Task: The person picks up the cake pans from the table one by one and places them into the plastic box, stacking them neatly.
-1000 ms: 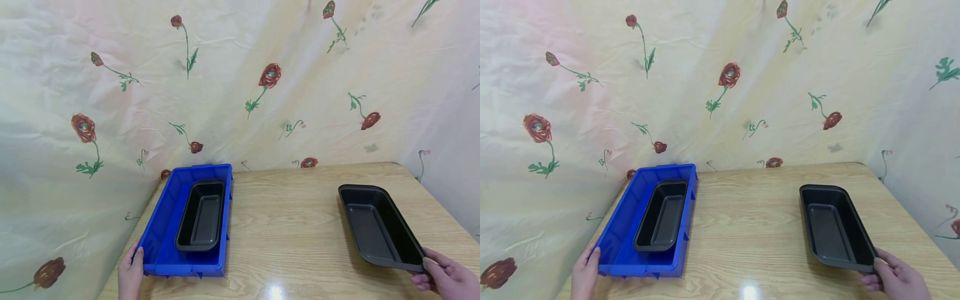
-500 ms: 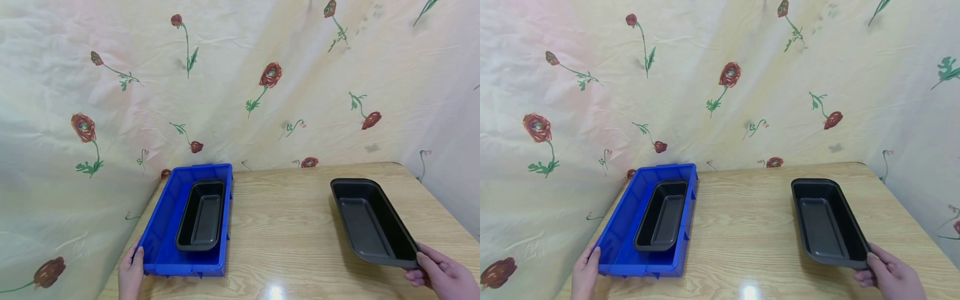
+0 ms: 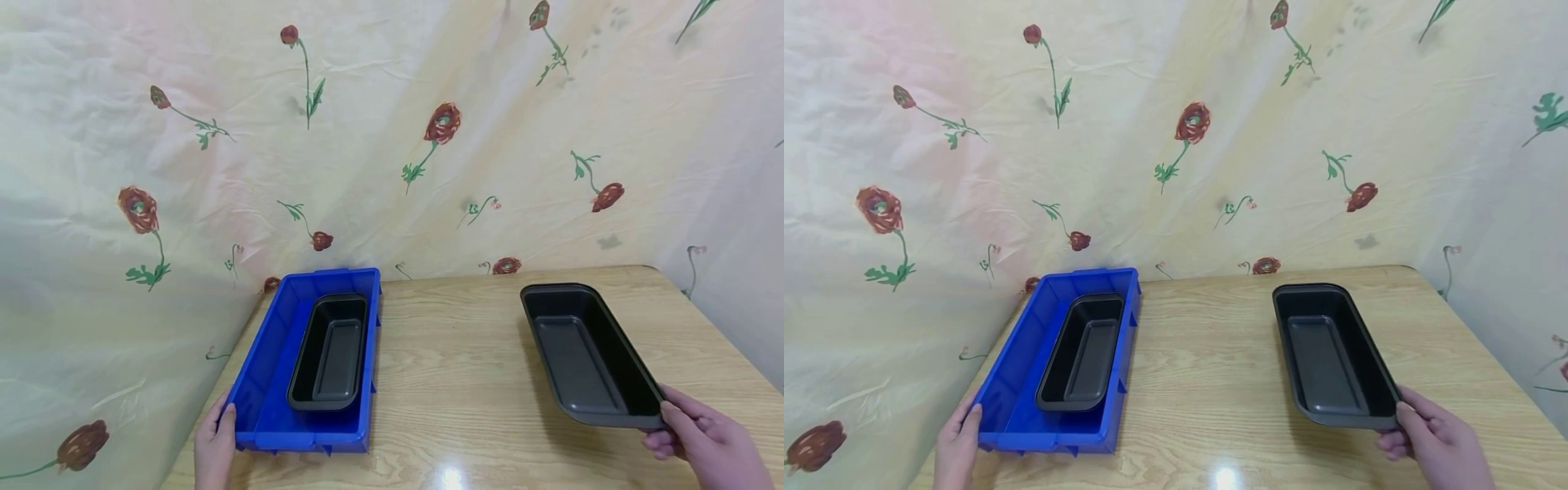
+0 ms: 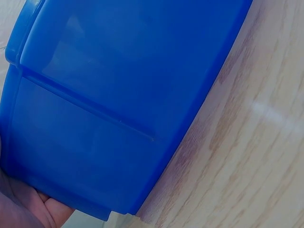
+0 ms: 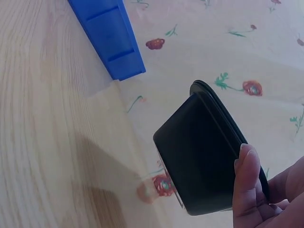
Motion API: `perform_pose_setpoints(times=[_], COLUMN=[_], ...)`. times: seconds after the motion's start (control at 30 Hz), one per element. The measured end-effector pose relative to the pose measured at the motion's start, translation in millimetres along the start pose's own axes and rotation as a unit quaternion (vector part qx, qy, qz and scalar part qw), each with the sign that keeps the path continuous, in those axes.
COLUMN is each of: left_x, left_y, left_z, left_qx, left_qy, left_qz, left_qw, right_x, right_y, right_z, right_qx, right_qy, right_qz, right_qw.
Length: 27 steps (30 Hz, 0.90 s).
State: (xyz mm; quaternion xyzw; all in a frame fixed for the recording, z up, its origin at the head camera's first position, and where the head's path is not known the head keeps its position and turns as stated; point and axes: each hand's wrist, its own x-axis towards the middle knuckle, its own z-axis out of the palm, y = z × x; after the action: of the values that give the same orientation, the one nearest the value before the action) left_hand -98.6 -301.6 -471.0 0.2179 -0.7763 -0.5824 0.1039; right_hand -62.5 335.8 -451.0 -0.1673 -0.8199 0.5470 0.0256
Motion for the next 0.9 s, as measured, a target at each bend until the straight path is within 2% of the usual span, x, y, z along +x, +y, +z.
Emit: perform_pose_setpoints(times=[0.2, 0.47, 0.6, 0.7, 0.9], left_x=[0.7, -0.2, -1.6, -2.2, -2.6], left_y=[-0.9, -0.4, -0.8, -1.1, -2.2], left_z=[-0.2, 0.6, 0.9, 1.0, 1.4], left_qx=[-0.001, 0.006, 0.005, 0.002, 0.004], left_qy=[-0.002, -0.001, 0.010, 0.016, 0.024], left_qz=[0.003, 0.011, 0.022, 0.027, 0.035], left_qw=[1.0000, 0.9999, 0.9997, 0.9995, 0.9991], right_x=[-1.4, -2.6, -3.4, -4.1, -4.7], right_y=[-9, -15, -16, -14, -14], right_z=[5, 8, 11, 14, 21], right_qx=[0.003, 0.033, 0.100, 0.162, 0.211], right_qy=[-0.011, -0.040, -0.043, -0.047, -0.062], right_qz=[-0.004, -0.021, -0.036, -0.052, -0.079], right_qw=[0.9999, 0.9984, 0.9934, 0.9843, 0.9724])
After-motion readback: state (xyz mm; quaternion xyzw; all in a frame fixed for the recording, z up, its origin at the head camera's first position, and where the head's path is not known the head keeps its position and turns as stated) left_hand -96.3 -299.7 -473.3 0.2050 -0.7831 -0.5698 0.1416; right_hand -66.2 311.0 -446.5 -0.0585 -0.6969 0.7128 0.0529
